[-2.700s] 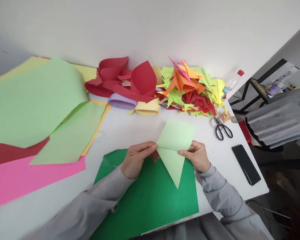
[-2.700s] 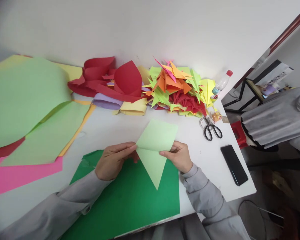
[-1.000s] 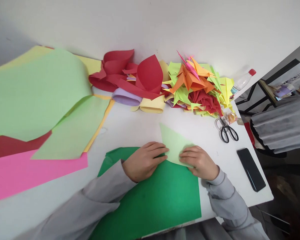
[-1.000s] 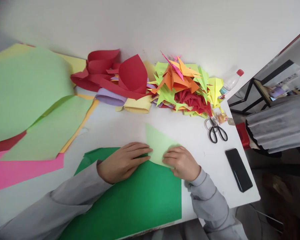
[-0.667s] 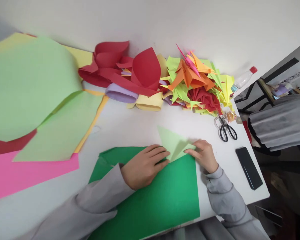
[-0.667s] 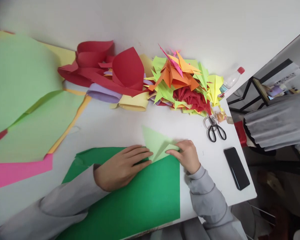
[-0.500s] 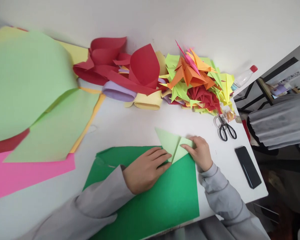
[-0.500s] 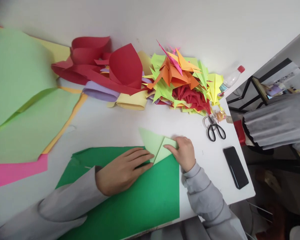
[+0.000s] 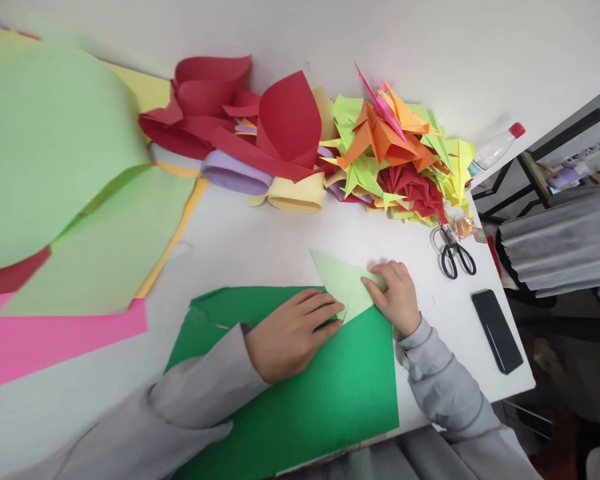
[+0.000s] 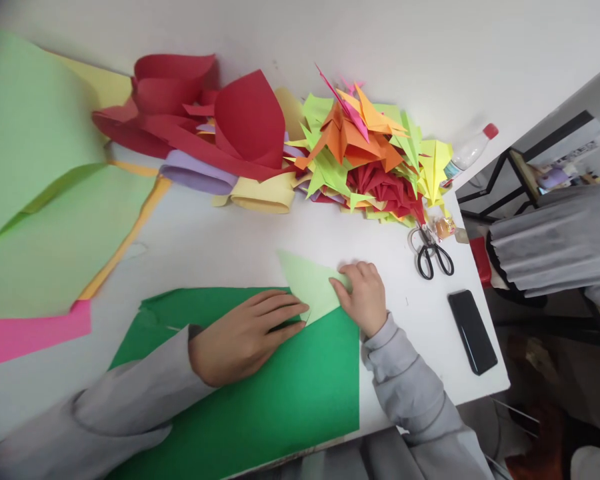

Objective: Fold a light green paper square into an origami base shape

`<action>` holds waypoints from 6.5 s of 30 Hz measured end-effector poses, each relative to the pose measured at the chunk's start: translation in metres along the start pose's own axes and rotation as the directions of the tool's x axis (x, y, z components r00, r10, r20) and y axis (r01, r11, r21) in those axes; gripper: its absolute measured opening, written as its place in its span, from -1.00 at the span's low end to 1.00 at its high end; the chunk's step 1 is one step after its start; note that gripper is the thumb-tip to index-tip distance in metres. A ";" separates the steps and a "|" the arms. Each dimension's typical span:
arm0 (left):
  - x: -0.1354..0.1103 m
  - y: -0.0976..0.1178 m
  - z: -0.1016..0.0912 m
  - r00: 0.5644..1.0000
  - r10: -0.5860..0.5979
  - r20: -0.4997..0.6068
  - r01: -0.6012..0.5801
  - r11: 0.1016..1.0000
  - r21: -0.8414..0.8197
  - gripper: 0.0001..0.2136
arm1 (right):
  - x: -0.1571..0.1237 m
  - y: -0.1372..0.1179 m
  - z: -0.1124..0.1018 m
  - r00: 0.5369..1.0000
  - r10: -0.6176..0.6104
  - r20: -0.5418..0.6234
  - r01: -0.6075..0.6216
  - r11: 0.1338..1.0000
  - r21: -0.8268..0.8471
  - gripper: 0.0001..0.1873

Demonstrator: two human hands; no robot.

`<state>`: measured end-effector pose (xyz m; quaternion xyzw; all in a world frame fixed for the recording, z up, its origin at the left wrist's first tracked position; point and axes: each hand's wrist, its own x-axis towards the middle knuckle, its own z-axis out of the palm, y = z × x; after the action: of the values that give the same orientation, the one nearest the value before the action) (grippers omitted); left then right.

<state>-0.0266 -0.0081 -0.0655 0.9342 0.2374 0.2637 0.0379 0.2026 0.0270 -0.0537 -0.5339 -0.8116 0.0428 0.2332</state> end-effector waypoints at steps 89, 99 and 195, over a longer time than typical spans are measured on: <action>-0.003 -0.005 -0.001 0.980 0.030 0.195 -0.021 0.998 -0.052 -0.57 | -0.001 -0.002 0.003 1.000 0.011 0.023 -0.008 0.992 -0.125 -0.73; 0.003 0.004 0.002 0.975 -0.034 0.220 0.034 0.999 0.005 -0.66 | 0.000 -0.003 0.002 0.999 0.025 0.030 -0.021 0.991 -0.136 -0.74; 0.012 0.017 0.009 0.989 -0.052 0.137 0.039 0.995 0.096 -0.66 | -0.028 -0.021 -0.012 0.986 -0.087 0.143 0.059 0.980 0.190 -0.90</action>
<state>-0.0062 -0.0172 -0.0639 0.9454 0.2674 0.1856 0.0168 0.1989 -0.0089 -0.0457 -0.4748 -0.8386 0.1496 0.2211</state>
